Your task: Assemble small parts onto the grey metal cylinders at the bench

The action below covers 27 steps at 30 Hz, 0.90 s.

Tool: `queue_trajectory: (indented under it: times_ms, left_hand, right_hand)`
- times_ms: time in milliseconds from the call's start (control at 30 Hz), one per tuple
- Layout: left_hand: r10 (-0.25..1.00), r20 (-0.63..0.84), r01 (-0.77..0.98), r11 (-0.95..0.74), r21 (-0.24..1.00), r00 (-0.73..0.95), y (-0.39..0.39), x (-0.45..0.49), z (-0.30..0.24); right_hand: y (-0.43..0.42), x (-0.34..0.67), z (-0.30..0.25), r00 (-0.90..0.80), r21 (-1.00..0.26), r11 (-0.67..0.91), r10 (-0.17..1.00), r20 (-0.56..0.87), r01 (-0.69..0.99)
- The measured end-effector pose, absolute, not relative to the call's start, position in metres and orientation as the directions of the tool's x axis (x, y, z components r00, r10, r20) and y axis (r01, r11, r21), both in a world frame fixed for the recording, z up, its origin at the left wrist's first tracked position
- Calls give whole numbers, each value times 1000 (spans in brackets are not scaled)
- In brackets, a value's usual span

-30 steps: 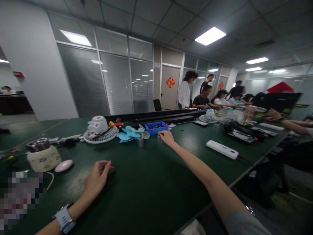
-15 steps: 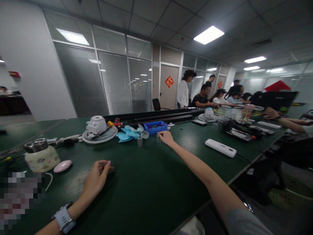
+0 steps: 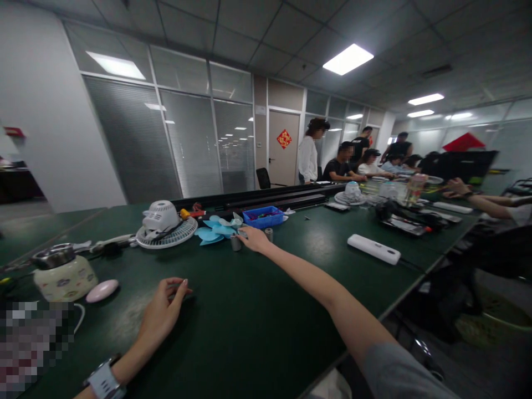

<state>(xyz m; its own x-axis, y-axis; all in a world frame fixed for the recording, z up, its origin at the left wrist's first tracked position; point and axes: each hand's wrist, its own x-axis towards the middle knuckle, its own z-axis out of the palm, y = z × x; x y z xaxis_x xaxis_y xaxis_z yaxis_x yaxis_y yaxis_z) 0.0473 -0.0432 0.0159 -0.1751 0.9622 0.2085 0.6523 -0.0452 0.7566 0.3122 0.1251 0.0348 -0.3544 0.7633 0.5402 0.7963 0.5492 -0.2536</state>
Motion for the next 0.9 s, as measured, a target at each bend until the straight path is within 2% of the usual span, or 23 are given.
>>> queue_trajectory:
  times_ms: [367,667,800,900]
  left_hand:
    - [962,225,660,-70,748,-153,-43,47,14]
    - [963,227,656,-78,751,-146,-43,46,14]
    - [966,212,647,-69,759,-145,-44,49,17]
    - [967,213,645,-72,761,-143,-45,51,18]
  right_hand:
    - [112,301,31,-407,-362,581,793,454,729]
    - [108,298,27,-360,-410,573,795,488,710]
    - [79,295,39,-337,-531,605,786,519,593]
    - [36,288,50,-465,-571,701,712,526,427]
